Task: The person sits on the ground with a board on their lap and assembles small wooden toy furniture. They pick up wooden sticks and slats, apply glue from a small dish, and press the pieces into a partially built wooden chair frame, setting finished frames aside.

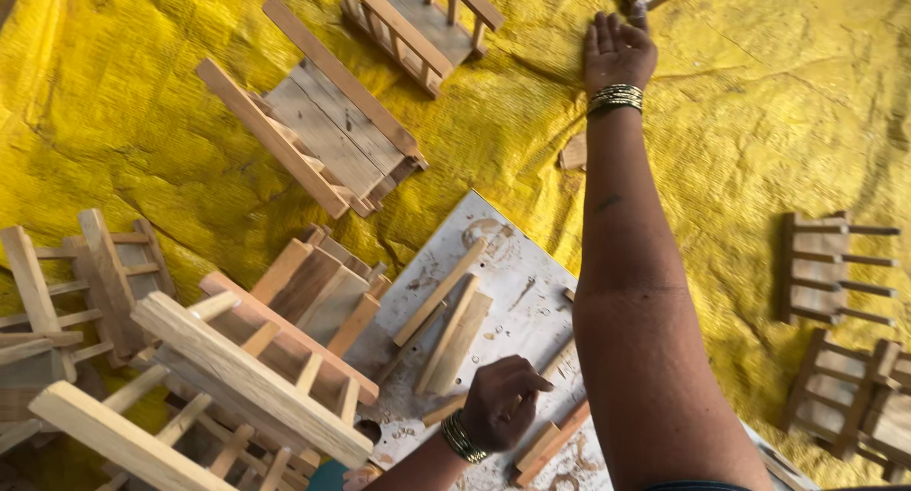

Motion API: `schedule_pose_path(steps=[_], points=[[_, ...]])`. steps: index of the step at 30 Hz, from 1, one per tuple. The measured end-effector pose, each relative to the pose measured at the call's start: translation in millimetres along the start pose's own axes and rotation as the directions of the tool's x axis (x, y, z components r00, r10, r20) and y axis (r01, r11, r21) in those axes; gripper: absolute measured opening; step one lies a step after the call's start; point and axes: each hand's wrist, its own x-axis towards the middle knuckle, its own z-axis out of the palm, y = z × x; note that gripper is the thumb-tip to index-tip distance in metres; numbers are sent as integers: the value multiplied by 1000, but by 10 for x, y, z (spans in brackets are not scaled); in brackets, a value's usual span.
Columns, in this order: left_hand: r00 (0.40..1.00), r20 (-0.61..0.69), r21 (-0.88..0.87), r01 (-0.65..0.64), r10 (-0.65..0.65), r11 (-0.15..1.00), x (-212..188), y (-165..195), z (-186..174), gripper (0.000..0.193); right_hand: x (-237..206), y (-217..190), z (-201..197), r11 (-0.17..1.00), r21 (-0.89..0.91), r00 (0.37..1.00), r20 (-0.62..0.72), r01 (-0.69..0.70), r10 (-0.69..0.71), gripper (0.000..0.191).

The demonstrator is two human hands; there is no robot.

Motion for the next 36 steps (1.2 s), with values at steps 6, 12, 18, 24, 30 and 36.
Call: schedule_pose_path(steps=[6,12,18,24,30,36], points=[[998,-25,-98,48,-51,994,-95,34,-128,17,233,34,-17,992,126,999,32,12,-16,76],[982,64,-160,186,-177,969,-125,48,-210,22,549,32,-76,990,130,996,61,53,-62,75],[984,70,-141,170,-161,975,-123,79,-315,27,790,81,-149,986,-37,949,280,161,-145,48],[983,75,-93,174,-168,980,-126,69,-333,22,651,-152,-458,142,-790,489,217,596,-845,64],[980,40,-90,198,-195,976,-162,95,-318,21,690,-259,-374,-16,-961,735,222,277,-640,71],[986,20,-76,165,-163,983,-144,68,-319,22,858,-302,-291,-14,-968,753,206,252,-625,78]])
